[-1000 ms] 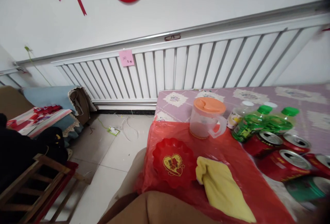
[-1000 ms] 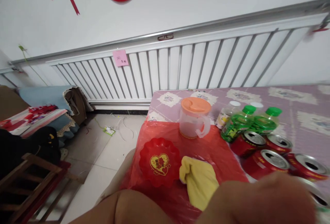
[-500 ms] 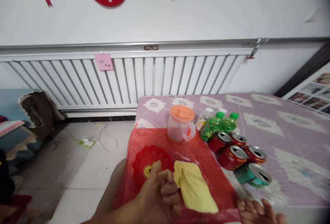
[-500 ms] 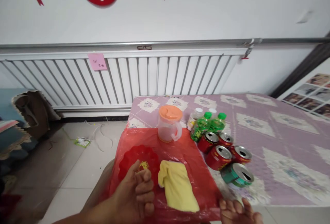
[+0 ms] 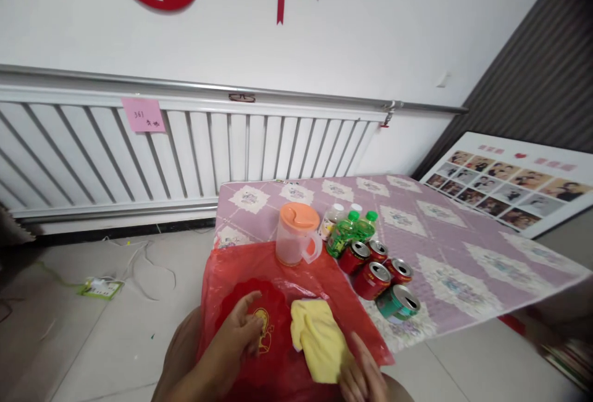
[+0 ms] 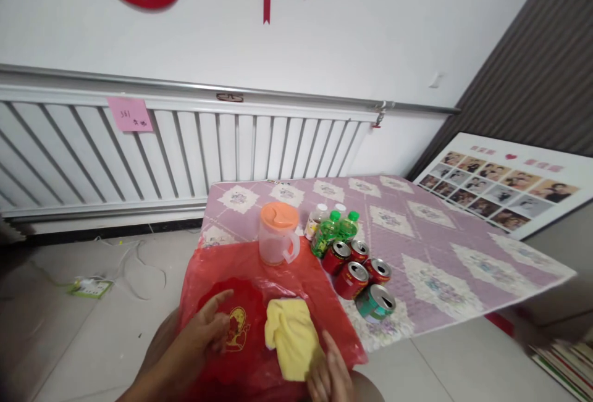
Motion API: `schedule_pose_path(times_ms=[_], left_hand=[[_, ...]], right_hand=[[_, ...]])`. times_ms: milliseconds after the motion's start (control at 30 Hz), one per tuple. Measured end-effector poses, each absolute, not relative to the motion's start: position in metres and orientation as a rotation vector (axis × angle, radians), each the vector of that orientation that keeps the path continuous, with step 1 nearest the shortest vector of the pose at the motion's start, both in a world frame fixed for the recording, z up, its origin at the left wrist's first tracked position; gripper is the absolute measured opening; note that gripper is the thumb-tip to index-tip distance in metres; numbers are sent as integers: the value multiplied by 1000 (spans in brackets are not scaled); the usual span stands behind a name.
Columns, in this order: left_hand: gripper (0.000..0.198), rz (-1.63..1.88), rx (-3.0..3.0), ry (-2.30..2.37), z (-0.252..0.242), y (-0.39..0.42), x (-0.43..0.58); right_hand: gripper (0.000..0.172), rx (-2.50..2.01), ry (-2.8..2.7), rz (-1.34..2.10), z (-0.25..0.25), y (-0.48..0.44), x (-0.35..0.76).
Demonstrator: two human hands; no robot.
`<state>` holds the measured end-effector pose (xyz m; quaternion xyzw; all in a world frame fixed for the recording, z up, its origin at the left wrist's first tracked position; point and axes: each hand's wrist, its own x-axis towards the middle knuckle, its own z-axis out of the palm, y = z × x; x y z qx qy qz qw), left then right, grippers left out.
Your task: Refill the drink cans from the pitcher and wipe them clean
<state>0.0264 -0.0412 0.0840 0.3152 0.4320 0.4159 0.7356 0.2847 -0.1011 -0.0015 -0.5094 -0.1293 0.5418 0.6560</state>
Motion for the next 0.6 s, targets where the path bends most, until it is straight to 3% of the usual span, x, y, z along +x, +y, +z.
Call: schedule_pose_path(times_ms=[133, 267, 400, 600], left_hand=[[96, 901, 1147, 1081, 104, -16, 27], [85, 869, 1647, 1242, 124, 3, 31], [76, 669, 1990, 1433, 144, 16, 37], [75, 496, 2268, 1482, 156, 27, 46]], right_hand=[[85, -1472, -691, 1005, 48, -70, 259], [73, -1764, -1328, 475, 86, -45, 243], [61, -2013, -1617, -105, 109, -29, 232], [60, -2128, -1729, -416, 122, -12, 227]])
